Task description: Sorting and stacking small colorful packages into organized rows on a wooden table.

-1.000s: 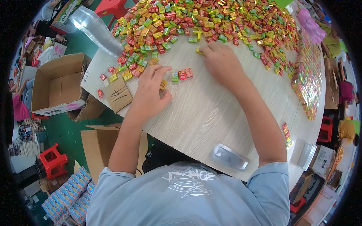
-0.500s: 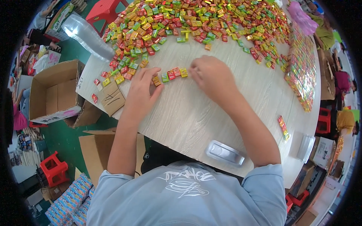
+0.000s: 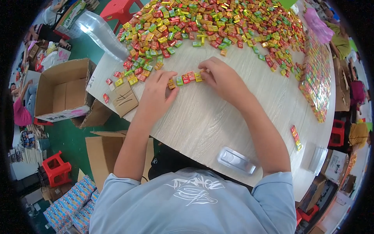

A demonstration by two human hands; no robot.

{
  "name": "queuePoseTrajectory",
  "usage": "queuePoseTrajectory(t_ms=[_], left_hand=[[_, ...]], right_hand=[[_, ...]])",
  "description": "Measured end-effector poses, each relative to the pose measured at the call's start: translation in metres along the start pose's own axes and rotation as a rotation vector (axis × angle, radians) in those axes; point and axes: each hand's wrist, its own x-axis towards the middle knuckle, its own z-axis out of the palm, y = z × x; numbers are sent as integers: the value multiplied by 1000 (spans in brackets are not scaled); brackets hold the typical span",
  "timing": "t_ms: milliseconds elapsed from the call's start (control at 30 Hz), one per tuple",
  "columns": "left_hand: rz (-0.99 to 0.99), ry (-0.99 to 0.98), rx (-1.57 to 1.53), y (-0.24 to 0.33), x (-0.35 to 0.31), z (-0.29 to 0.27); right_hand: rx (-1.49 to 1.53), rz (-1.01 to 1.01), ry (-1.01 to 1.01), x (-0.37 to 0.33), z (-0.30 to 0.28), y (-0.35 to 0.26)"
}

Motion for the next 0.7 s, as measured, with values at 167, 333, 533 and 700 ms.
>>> queuePoseTrajectory(t_ms=[167, 333, 533, 700], left_hand=[[29, 13, 8, 2, 2, 0], [-2, -8, -4, 1, 2, 0], [29, 9, 45, 2, 3, 1], [37, 2, 62, 2, 5, 1]], right_hand=[[-269, 41, 213, 8, -24, 40], [-202, 26, 88, -7, -28, 38], [-137, -56, -49, -16, -18, 2], [-91, 3, -9, -17, -20, -4]])
